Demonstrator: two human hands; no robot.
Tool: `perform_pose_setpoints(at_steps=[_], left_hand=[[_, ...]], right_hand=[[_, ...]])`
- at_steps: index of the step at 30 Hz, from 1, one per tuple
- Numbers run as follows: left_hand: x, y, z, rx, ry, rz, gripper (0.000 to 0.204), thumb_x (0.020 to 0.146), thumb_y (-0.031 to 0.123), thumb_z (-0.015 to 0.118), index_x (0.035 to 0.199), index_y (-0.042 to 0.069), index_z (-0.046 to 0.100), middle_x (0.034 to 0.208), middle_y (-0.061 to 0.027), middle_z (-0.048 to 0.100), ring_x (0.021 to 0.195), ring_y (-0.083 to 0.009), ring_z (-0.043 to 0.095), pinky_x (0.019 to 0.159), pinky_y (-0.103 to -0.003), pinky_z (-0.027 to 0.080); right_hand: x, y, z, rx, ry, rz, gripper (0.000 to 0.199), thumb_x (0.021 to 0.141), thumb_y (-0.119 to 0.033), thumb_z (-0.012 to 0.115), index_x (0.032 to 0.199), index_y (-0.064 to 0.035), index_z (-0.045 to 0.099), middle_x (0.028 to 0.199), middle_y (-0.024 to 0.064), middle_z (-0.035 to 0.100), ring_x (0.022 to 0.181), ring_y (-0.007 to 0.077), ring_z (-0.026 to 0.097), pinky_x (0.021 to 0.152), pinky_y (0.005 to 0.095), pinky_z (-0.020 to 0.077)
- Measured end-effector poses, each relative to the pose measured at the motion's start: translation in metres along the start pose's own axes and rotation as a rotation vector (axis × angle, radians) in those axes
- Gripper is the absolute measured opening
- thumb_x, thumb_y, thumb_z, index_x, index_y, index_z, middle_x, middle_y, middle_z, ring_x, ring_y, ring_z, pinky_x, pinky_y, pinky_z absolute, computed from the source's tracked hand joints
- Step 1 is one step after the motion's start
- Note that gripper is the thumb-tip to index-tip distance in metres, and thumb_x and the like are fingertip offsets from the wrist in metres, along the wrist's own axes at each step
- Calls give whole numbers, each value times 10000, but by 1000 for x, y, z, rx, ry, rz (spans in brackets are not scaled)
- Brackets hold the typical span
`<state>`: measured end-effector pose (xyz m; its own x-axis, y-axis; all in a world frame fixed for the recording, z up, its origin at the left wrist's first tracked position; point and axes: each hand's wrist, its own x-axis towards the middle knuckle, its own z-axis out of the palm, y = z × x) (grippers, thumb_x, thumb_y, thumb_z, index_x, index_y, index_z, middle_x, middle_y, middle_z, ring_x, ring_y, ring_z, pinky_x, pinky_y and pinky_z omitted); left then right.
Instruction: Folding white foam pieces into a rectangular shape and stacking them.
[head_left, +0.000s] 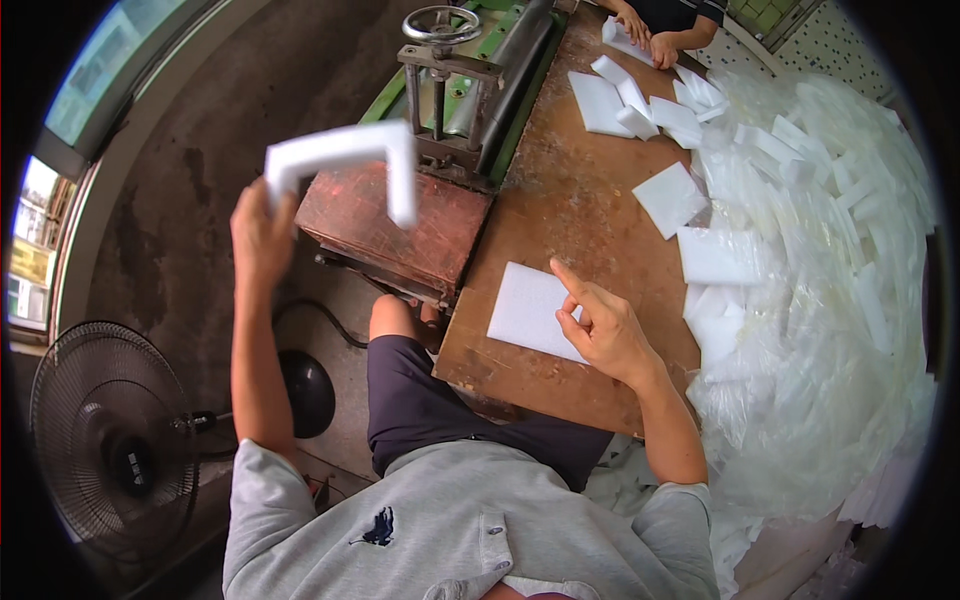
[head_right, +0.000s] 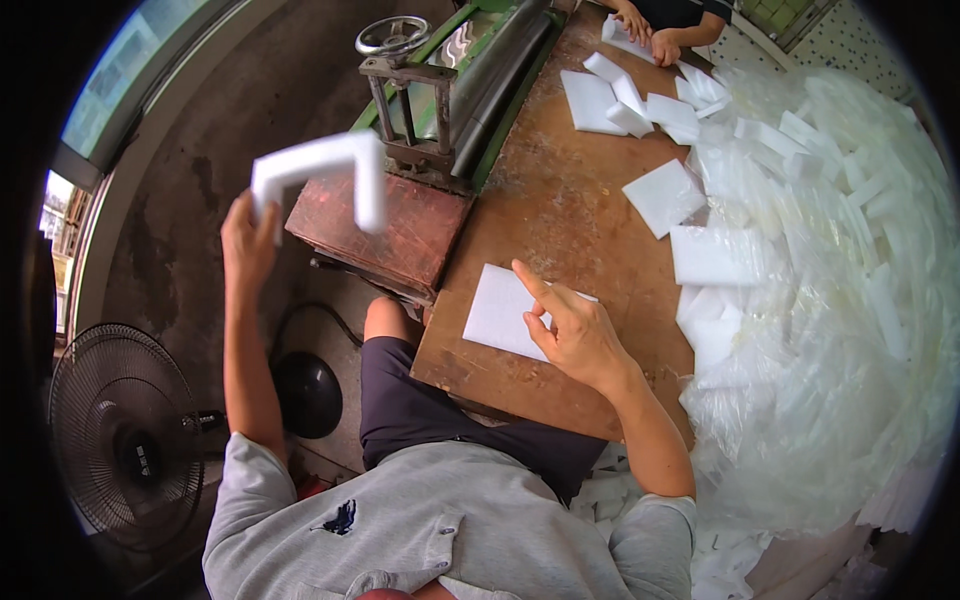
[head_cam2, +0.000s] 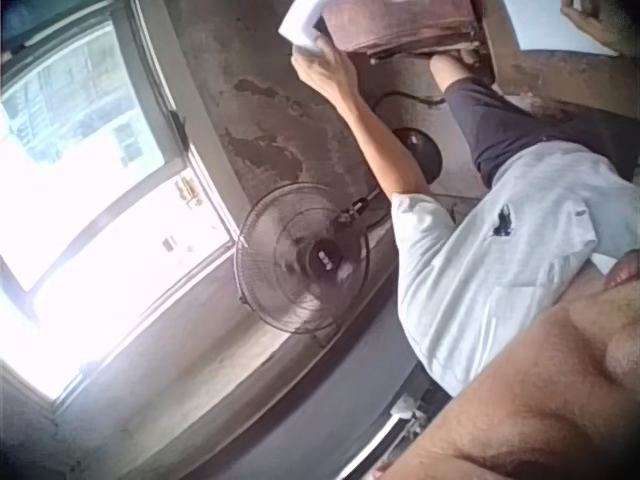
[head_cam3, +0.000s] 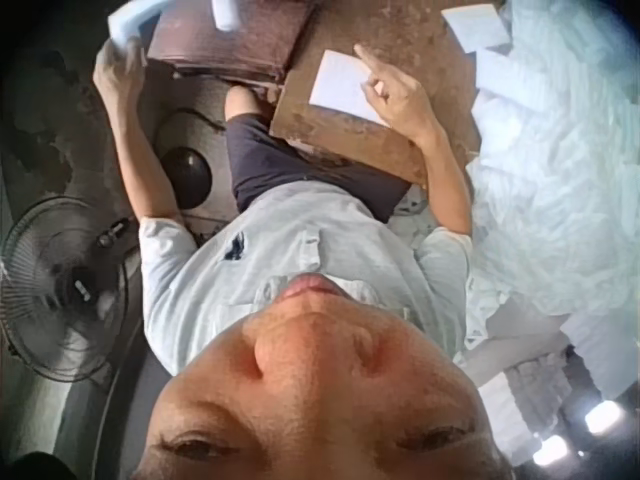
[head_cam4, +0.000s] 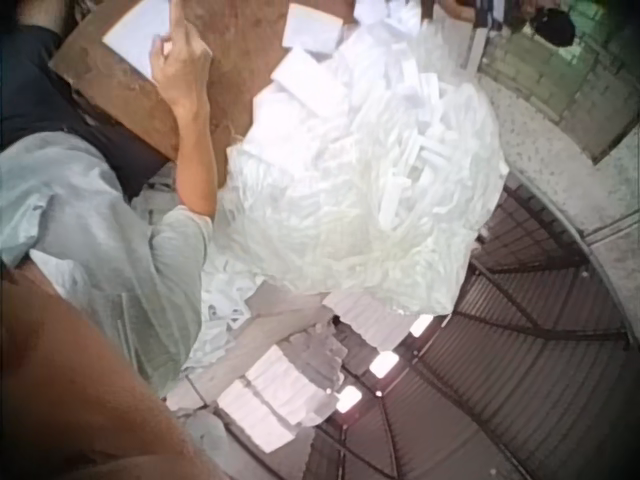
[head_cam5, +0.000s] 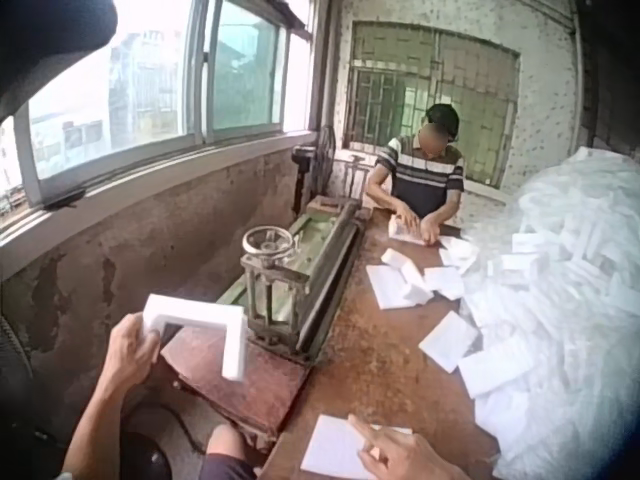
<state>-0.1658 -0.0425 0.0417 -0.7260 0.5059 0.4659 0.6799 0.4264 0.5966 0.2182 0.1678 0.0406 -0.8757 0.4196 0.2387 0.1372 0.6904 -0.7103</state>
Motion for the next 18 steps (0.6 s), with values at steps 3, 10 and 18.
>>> perform_pose_setpoints(at_steps=[3,10,18], left_hand=[[77,-56,4,89,-82,-74,364,919,273,629,1116,-31,659,933,-227,685,858,-330,675,776,-403,509],[181,-79,110,148,-290,24,394,905,348,632,1088,3,678,950,-242,702,941,-383,693,797,-462,524],[189,-43,198,119,-430,260,412,889,329,626,1161,22,659,1077,-253,683,1054,-425,643,906,-489,511]], right_hand=[[3,13,1,-79,-70,13,690,857,-18,674,1497,-140,444,764,74,617,574,203,585,560,358,510],[38,31,-5,24,-96,187,584,886,-40,665,1442,-54,490,747,89,643,588,160,606,588,306,504],[130,100,-6,193,160,404,432,925,-176,682,1275,66,601,732,58,674,593,105,607,587,280,500]])
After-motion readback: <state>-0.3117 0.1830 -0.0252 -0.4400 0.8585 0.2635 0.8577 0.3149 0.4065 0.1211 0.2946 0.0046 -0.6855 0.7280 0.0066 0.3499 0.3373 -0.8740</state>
